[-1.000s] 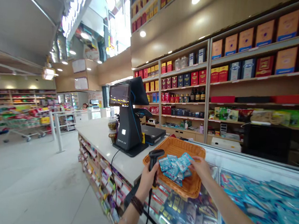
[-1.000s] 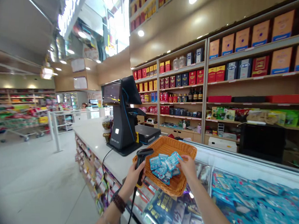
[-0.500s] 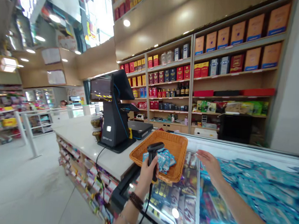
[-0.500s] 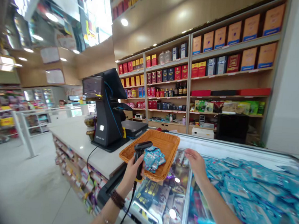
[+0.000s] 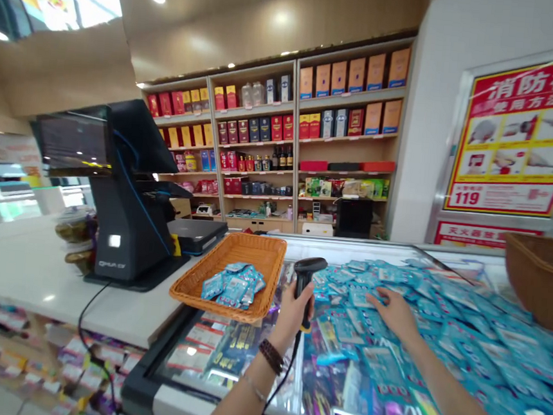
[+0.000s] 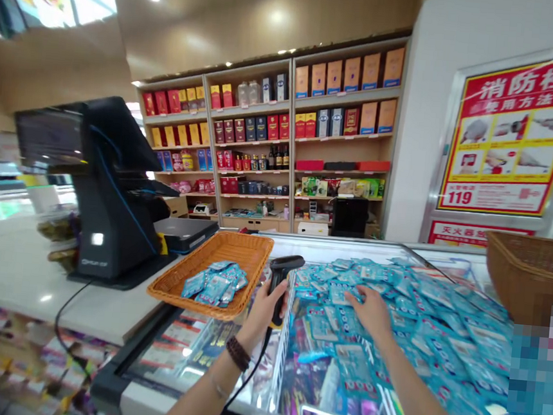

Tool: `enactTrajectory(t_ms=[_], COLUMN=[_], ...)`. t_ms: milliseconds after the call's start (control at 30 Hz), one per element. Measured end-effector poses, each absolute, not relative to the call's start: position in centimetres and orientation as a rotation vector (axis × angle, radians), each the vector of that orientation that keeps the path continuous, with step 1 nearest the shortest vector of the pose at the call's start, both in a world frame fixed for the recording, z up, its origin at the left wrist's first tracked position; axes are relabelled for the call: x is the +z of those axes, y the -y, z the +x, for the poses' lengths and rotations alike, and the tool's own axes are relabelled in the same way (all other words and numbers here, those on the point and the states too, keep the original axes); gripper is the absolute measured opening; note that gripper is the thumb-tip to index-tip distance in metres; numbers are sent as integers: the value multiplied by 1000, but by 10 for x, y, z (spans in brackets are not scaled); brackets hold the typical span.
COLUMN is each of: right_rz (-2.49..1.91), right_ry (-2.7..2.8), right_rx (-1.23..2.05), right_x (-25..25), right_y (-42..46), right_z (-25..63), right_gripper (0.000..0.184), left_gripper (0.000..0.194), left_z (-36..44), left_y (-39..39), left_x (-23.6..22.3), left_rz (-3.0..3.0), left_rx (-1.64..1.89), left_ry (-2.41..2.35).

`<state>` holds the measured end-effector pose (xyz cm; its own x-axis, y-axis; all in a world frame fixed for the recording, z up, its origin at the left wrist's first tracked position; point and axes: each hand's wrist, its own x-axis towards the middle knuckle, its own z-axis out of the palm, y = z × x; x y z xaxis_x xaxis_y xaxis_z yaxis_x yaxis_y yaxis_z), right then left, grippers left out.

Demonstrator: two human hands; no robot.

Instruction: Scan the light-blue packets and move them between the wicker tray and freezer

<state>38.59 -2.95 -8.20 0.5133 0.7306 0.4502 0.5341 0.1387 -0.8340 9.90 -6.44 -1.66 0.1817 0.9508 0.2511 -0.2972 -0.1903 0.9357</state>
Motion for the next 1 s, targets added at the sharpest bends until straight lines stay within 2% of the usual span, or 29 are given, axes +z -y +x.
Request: enactTrajectory(t_ms=[267, 567, 1000], right_rz=[-1557, -1415, -1292], right_ry=[1138, 934, 988], right_rx=[205, 397, 530], right_x=[-93, -90, -81], right_y=[23, 27, 36], right_z=[383, 387, 364], right_gripper=[24, 38, 39], left_gripper=[64, 64, 60], left_z=[128, 128, 127], left_y=[62, 73, 79], left_x=[-54, -59, -53], left_rz=[1240, 1253, 1332], left_rx=[1187, 1145, 1059], left_ry=[-743, -751, -688])
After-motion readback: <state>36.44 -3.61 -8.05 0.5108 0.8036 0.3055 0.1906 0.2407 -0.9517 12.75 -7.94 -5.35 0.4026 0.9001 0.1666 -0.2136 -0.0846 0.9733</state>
